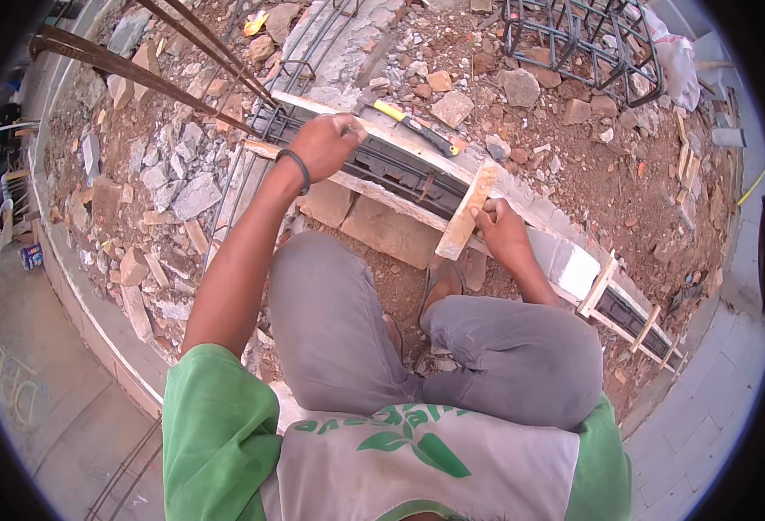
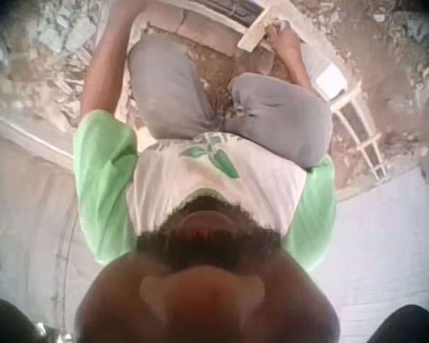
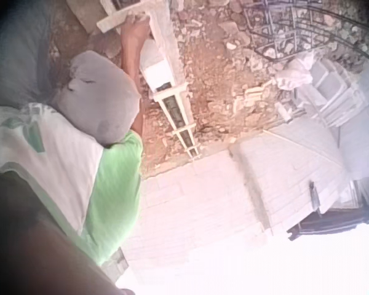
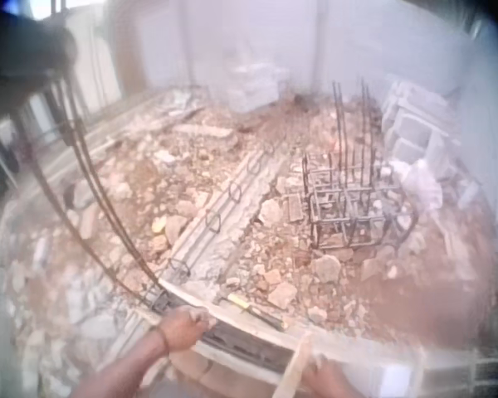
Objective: The person constructs a wooden form for a concrete beam by hammering nails into boards and positioning them along a reinforced concrete structure.
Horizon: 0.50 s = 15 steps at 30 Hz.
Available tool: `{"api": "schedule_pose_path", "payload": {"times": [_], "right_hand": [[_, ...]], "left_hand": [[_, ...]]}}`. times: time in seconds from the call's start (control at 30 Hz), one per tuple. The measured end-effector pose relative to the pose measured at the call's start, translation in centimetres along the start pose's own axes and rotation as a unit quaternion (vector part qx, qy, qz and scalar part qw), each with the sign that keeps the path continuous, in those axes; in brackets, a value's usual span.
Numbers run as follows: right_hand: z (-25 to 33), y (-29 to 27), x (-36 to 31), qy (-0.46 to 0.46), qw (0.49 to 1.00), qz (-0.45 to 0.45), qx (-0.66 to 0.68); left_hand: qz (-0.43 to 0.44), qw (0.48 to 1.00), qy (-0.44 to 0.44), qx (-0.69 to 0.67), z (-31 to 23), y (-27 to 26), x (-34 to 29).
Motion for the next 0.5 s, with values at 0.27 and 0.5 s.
{"api": "schedule_pose_path", "payload": {"times": [0.27, 0.5], "right_hand": [[-0.9, 3.5, 0.4, 0.127, 0.934, 0.037, 0.332], [-3.8, 4.6, 1.3, 0.094, 0.938, -0.026, 0.333]], "left_hand": [[0.112, 0.961, 0.032, 0.250, -2.6, 7.5, 3.5], [0.087, 0.944, 0.089, 0.307, -0.9, 8.9, 5.6]]}}
Point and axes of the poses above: each hand's wrist, its own x-axis towards the middle knuckle, its own y-axis out of the palm, z = x × y, the point moved 2 cm from there along x, towards the middle knuckle, and after that the axes turned 2 degrees about -z, right-handed, at the moved point
